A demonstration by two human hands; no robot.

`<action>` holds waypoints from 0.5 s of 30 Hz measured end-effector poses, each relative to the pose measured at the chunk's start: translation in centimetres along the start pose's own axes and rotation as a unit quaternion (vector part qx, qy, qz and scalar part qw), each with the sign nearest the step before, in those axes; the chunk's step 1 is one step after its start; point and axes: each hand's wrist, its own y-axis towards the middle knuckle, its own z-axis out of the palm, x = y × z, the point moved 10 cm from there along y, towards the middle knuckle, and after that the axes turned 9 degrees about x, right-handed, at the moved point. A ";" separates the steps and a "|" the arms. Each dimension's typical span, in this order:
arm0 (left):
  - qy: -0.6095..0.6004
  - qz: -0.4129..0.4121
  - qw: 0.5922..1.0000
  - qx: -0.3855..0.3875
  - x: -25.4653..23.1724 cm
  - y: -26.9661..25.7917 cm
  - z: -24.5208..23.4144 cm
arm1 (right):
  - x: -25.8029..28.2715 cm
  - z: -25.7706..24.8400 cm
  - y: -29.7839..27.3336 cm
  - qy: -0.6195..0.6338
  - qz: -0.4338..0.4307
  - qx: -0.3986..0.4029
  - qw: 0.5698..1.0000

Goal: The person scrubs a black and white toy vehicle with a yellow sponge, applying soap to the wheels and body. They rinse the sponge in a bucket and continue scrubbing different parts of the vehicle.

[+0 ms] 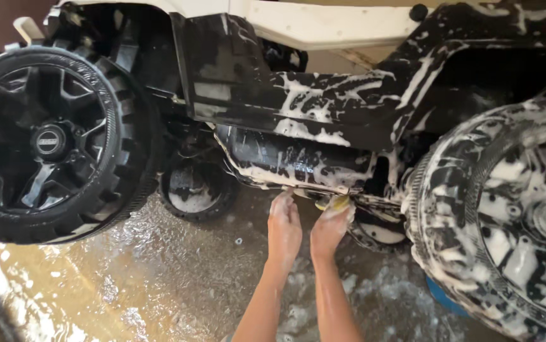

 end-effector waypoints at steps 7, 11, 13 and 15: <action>-0.040 0.020 0.999 -0.009 -0.5 -0.1 1.6 | 2.7 -5.1 3.3 0.077 0.063 -0.102 0.990; -0.036 0.014 0.999 -0.012 -0.3 0.2 0.9 | -2.0 -3.4 3.0 0.315 0.159 -0.181 0.918; -0.041 -0.012 0.999 -0.009 0.1 1.1 0.3 | -1.4 -2.0 3.8 0.166 0.084 -0.132 0.974; -0.036 -0.056 0.998 -0.009 1.0 1.4 0.1 | -2.5 -0.9 3.7 0.054 0.049 -0.086 0.994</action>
